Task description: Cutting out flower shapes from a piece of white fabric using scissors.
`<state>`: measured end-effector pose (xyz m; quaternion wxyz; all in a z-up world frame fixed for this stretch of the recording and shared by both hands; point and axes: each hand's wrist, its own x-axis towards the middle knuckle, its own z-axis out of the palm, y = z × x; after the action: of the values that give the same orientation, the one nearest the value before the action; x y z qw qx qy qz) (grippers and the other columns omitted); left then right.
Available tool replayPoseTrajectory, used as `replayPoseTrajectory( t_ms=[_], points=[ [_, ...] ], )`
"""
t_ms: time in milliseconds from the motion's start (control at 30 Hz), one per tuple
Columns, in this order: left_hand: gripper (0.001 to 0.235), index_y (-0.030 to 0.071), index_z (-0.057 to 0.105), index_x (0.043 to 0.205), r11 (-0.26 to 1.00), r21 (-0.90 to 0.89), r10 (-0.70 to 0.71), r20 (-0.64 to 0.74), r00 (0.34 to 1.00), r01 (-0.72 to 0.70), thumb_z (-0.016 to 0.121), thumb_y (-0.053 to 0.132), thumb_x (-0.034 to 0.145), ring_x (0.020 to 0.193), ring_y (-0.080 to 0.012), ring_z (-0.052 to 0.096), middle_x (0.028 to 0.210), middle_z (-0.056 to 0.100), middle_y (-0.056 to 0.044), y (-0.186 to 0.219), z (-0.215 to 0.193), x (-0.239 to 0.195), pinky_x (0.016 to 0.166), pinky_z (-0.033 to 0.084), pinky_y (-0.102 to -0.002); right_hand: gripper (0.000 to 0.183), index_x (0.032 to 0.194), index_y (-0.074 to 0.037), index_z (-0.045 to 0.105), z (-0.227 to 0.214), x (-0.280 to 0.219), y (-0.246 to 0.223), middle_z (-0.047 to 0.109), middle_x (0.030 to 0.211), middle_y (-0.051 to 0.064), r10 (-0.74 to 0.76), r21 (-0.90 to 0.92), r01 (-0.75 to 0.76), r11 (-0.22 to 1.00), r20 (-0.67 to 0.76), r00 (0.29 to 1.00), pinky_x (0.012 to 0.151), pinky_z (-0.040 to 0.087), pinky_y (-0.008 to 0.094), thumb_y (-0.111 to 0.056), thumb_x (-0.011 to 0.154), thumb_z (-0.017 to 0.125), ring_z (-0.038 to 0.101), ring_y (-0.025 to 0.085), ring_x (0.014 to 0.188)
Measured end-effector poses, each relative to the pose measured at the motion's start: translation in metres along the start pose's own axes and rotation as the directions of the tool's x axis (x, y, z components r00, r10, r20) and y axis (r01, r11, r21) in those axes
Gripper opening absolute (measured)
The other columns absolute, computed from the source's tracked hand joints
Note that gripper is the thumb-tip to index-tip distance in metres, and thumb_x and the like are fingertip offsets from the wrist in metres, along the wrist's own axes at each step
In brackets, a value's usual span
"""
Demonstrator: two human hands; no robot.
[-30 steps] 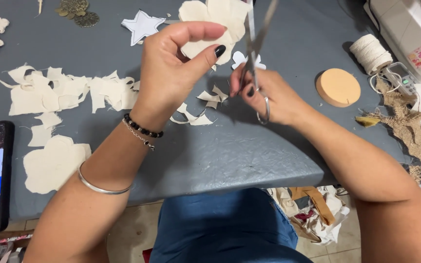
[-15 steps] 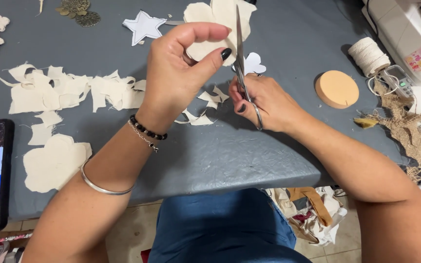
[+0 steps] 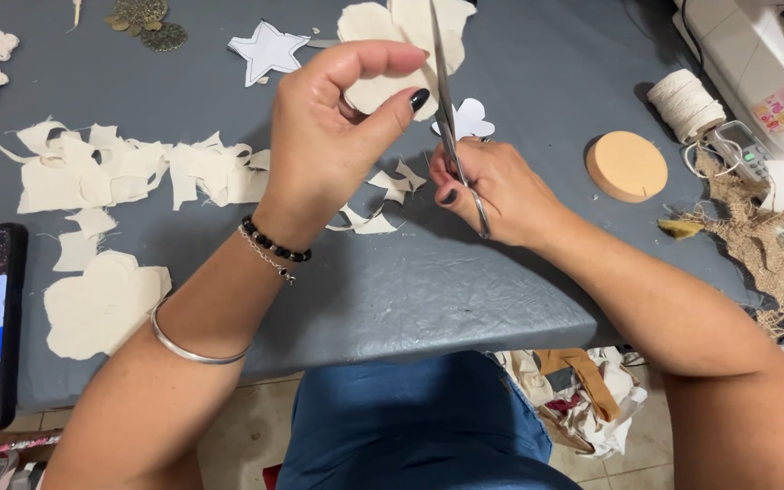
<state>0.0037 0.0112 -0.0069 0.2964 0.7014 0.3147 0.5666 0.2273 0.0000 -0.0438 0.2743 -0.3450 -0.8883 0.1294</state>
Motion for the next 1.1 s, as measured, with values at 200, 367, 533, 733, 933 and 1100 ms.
replayPoseTrajectory(
  t_ms=[200, 367, 533, 733, 933, 1100],
  points=[
    [0.022, 0.016, 0.074, 0.114, 1.0, 0.014, 0.019, -0.038, 0.999, -0.019, 0.072, 0.008, 0.094, 0.07, 0.0009, 0.057, 0.114, 0.075, 0.001, 0.0, -0.003, 0.002, 0.051, 0.042, -0.014, 0.048, 0.089, -0.011, 0.051, 0.003, -0.003, 0.008, 0.051, 0.071, 0.003, 0.01, -0.067, -0.011, 0.998, -0.023, 1.0, 0.064, 0.041, 0.039, -0.052, 0.108, 0.033, 0.051, 0.026, 0.064],
    [0.021, 0.014, 0.073, 0.114, 0.999, 0.027, 0.045, -0.045, 0.998, -0.044, 0.071, 0.008, 0.094, 0.097, -0.0046, 0.07, 0.115, 0.074, -0.001, 0.001, -0.004, 0.004, 0.059, 0.052, -0.015, 0.045, 0.088, -0.011, 0.054, 0.004, -0.004, 0.009, 0.049, 0.067, 0.002, 0.0, -0.103, -0.004, 0.995, -0.039, 0.999, 0.064, 0.042, 0.039, -0.048, 0.109, 0.039, 0.051, 0.026, 0.064],
    [0.02, 0.015, 0.072, 0.116, 0.997, 0.02, 0.072, -0.041, 0.997, -0.071, 0.071, 0.01, 0.096, 0.102, -0.0059, 0.07, 0.118, 0.074, -0.002, 0.001, -0.004, 0.002, 0.06, 0.051, -0.016, 0.04, 0.088, -0.012, 0.05, 0.004, -0.003, 0.01, 0.051, 0.07, 0.002, 0.004, -0.067, -0.007, 0.998, -0.043, 0.999, 0.064, 0.041, 0.038, -0.045, 0.108, 0.042, 0.049, 0.025, 0.064],
    [0.026, 0.017, 0.073, 0.122, 0.998, 0.008, 0.062, 0.003, 0.998, -0.062, 0.072, 0.011, 0.097, 0.098, -0.0042, 0.063, 0.119, 0.075, 0.001, 0.0, -0.001, 0.0, 0.074, 0.045, -0.019, 0.061, 0.083, -0.017, 0.047, -0.001, 0.0, -0.003, 0.058, 0.066, -0.005, 0.112, 0.095, -0.107, 0.99, -0.05, 0.992, 0.062, 0.042, 0.03, -0.069, 0.101, 0.023, 0.05, 0.013, 0.058],
    [0.042, 0.018, 0.056, 0.146, 0.993, -0.059, 0.114, 0.175, 0.978, -0.105, 0.062, 0.013, 0.105, 0.119, -0.0135, 0.06, 0.125, 0.065, -0.005, -0.006, 0.003, -0.006, 0.106, 0.051, -0.026, 0.065, 0.088, -0.015, 0.05, -0.001, -0.002, -0.002, 0.061, 0.066, -0.004, 0.138, 0.222, -0.111, 0.969, -0.11, 0.984, 0.065, 0.042, 0.029, -0.071, 0.102, 0.019, 0.05, 0.012, 0.061],
    [0.054, 0.021, 0.037, 0.159, 0.994, 0.011, 0.101, 0.293, 0.951, -0.108, 0.057, 0.021, 0.108, 0.132, -0.0172, 0.055, 0.151, 0.052, -0.002, -0.001, 0.008, -0.012, 0.12, 0.037, -0.031, 0.073, 0.074, -0.014, 0.051, -0.005, 0.0, -0.009, 0.06, 0.065, -0.001, 0.215, 0.298, -0.173, 0.939, -0.113, 0.97, 0.067, 0.043, 0.029, -0.074, 0.099, 0.017, 0.054, 0.014, 0.064]
  ],
)
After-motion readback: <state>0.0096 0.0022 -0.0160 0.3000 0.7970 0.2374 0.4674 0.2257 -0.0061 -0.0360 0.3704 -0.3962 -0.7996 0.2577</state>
